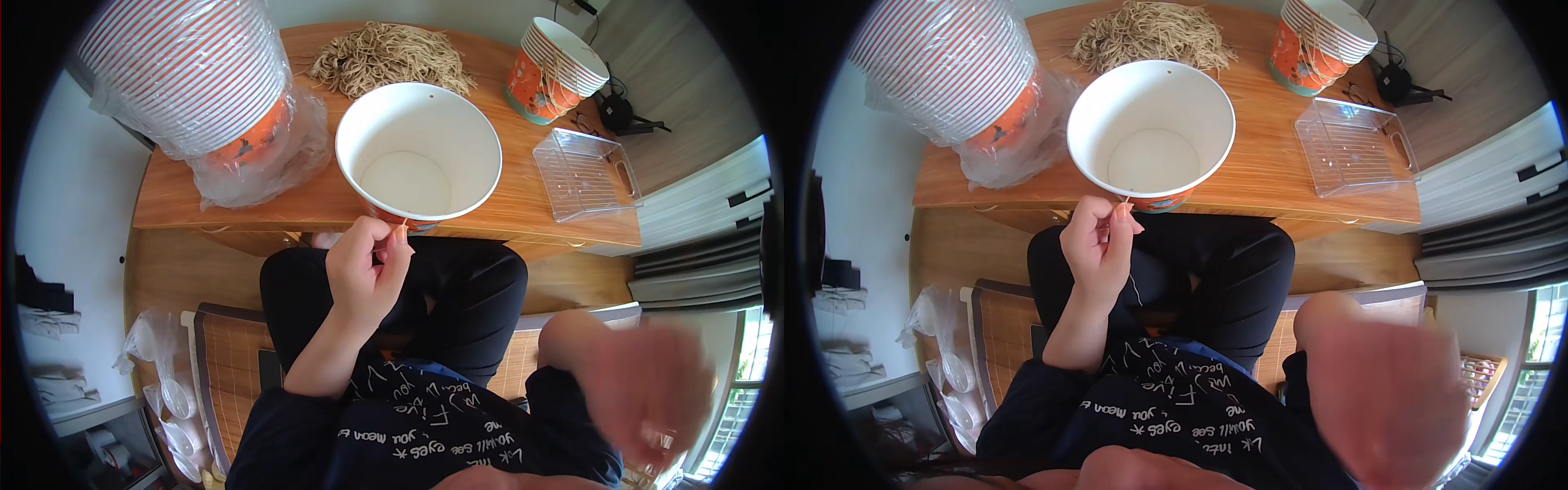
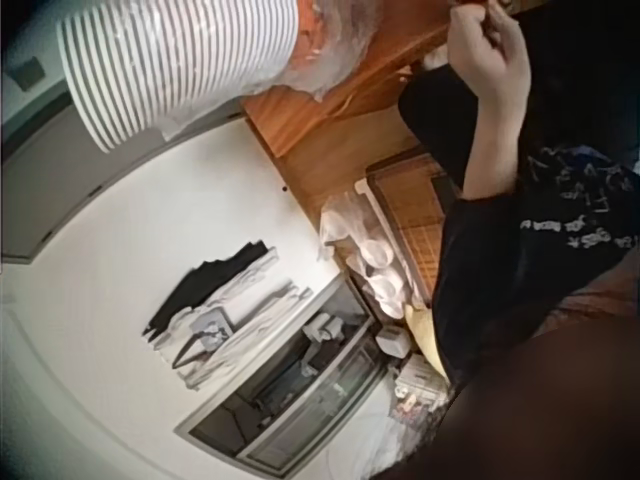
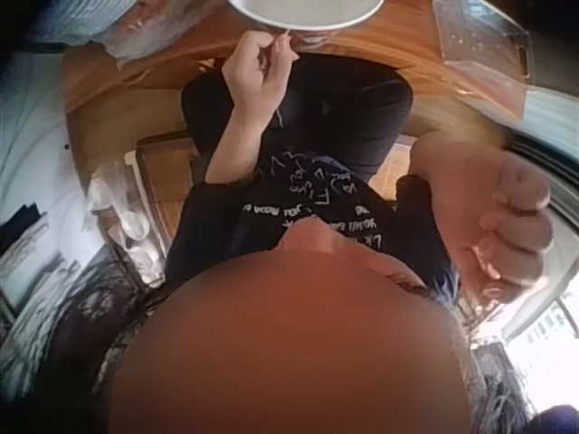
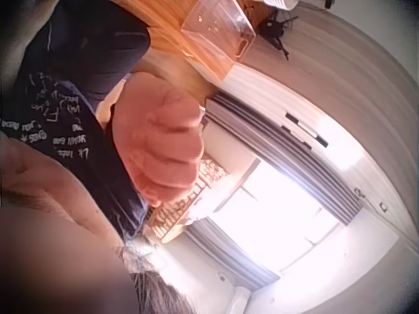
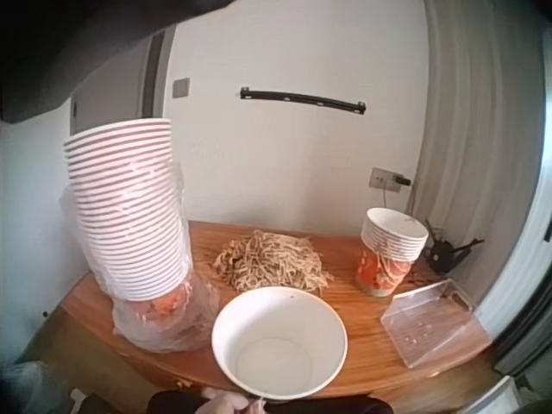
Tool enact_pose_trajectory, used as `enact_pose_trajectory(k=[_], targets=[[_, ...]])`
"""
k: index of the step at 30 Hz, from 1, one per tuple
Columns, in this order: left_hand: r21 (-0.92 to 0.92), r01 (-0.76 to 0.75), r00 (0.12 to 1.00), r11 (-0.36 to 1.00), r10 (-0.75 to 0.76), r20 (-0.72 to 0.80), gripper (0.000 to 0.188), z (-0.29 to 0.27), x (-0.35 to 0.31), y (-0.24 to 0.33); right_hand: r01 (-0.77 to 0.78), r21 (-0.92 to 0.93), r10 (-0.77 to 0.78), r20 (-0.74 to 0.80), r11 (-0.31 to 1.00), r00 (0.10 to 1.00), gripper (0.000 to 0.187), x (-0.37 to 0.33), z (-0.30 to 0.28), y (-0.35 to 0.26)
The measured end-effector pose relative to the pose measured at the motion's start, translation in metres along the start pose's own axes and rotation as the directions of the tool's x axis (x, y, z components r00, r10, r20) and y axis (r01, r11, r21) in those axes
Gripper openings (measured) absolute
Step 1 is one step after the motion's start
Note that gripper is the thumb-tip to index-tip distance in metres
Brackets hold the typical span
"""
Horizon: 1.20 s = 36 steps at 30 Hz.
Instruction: Attaching rubber bands to the rims of paper buckets.
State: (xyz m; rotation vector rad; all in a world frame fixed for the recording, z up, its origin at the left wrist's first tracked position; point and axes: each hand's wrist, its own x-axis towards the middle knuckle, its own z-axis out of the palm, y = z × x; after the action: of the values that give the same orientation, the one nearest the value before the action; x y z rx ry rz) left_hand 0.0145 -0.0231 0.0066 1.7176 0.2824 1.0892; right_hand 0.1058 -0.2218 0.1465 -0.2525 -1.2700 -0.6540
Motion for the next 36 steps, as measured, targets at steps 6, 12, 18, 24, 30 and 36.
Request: enact_pose_trajectory(k=[6,12,18,24,30,36], targets=[[-0.002,0.014,1.0,1.0,-0.015,-0.015,0.019,-0.004,0.002,0.004,-0.101,-0.767,0.741,0.563,0.633,0.365,0.01,-0.034,0.009,0.107],[-0.067,0.012,0.999,0.998,-0.015,-0.035,0.018,0.005,0.002,0.001,-0.115,-0.761,0.758,0.648,0.638,-0.08,0.01,-0.022,-0.001,0.141],[-0.049,0.018,1.0,0.999,-0.019,-0.014,0.017,0.002,0.002,0.001,-0.364,-0.763,0.711,0.638,0.534,-0.295,0.009,-0.024,0.002,0.151],[-0.173,0.049,0.997,0.984,-0.058,-0.049,0.016,0.0,-0.001,0.004,-0.337,-0.804,0.758,0.584,0.49,-0.29,0.007,-0.028,0.002,0.146],[-0.388,0.21,0.971,0.897,-0.145,0.189,0.01,-0.021,-0.012,0.011,-0.228,-0.711,0.744,0.606,0.665,0.28,0.015,-0.042,0.007,0.115],[-0.427,0.266,0.948,0.864,-0.154,0.279,0.027,-0.024,-0.005,0.015,-0.018,-0.794,0.685,0.513,0.608,0.518,0.032,-0.095,0.019,0.051]])
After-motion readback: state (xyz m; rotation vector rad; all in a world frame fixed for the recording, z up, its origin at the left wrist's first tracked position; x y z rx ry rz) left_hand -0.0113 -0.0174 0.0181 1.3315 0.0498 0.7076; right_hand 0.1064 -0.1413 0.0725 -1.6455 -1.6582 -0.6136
